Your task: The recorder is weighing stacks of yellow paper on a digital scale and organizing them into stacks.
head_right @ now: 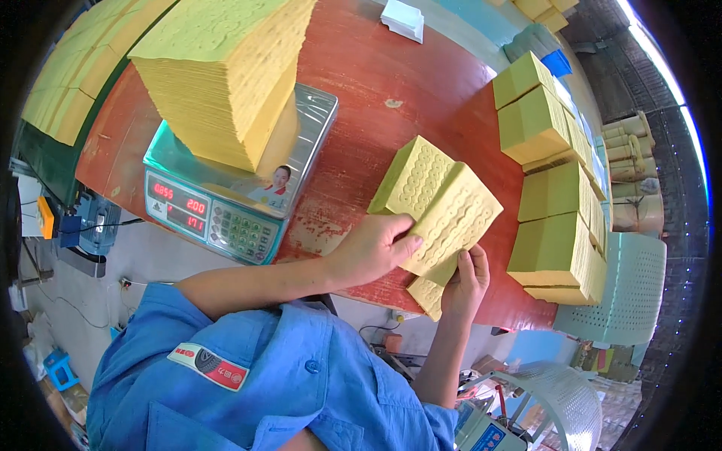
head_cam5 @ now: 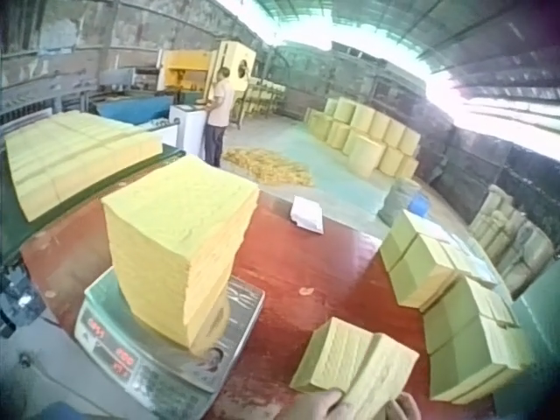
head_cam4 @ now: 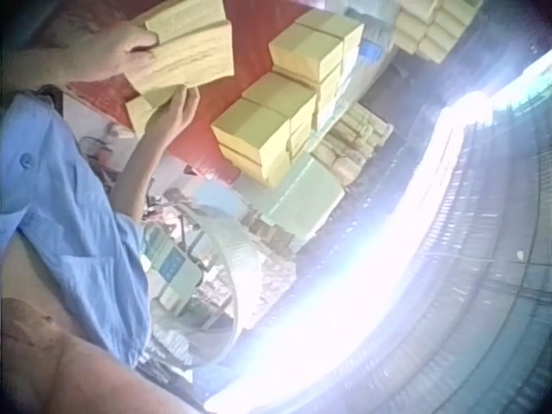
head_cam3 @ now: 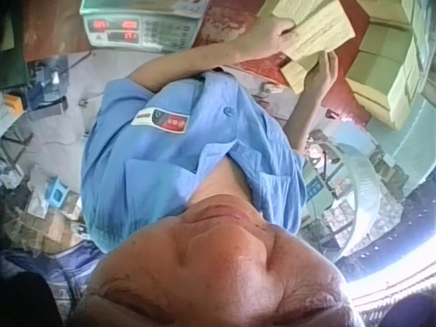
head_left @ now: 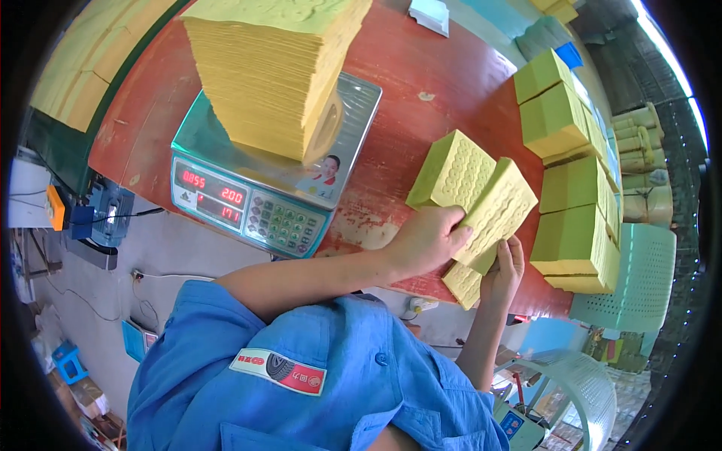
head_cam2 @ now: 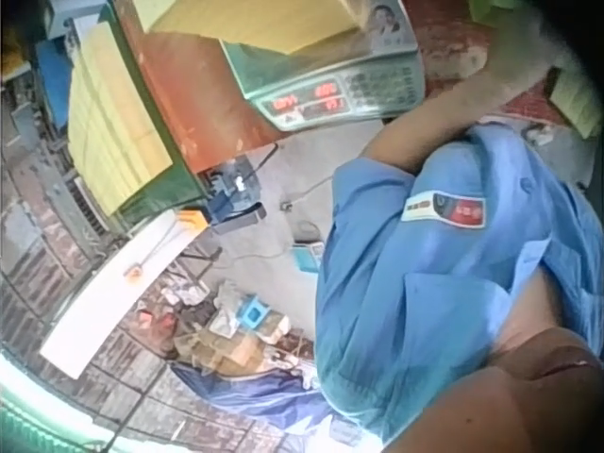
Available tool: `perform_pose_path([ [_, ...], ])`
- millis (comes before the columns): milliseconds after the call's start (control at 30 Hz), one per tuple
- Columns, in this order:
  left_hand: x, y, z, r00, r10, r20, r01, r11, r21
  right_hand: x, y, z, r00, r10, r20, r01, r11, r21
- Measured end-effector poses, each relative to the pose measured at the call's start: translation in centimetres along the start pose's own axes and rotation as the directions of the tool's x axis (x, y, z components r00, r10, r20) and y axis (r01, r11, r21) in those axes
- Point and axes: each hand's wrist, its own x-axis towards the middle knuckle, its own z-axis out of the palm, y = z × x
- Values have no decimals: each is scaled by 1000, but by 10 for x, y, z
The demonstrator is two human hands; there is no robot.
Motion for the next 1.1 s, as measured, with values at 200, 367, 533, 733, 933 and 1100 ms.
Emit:
perform_pose_path([
  [200, 22, -17, -20, 982, -187, -32, 188, 981, 55, 26, -6, 15, 998, 2, 56, 9, 979, -202],
  [367, 57, -35, -25, 967, -228, -114, 244, 958, 151, 66, 1, 22, 998, 52, 22, -42, 945, -326],
  [533, 69, -46, -21, 950, -277, -146, 300, 939, 166, 88, 19, 7, 997, 70, 33, -50, 910, -412],
  [733, 69, -62, -22, 937, -301, -177, 320, 943, 89, 82, 24, 15, 999, 22, 41, -5, 923, -384],
  [933, 74, -66, -21, 939, -300, -171, 312, 949, 48, 75, 17, 21, 999, 39, 11, -30, 892, -450],
  [1100, 81, -78, -23, 959, -245, -142, 259, 961, 97, 80, 23, 19, 1000, -2, 0, 2, 897, -443],
])
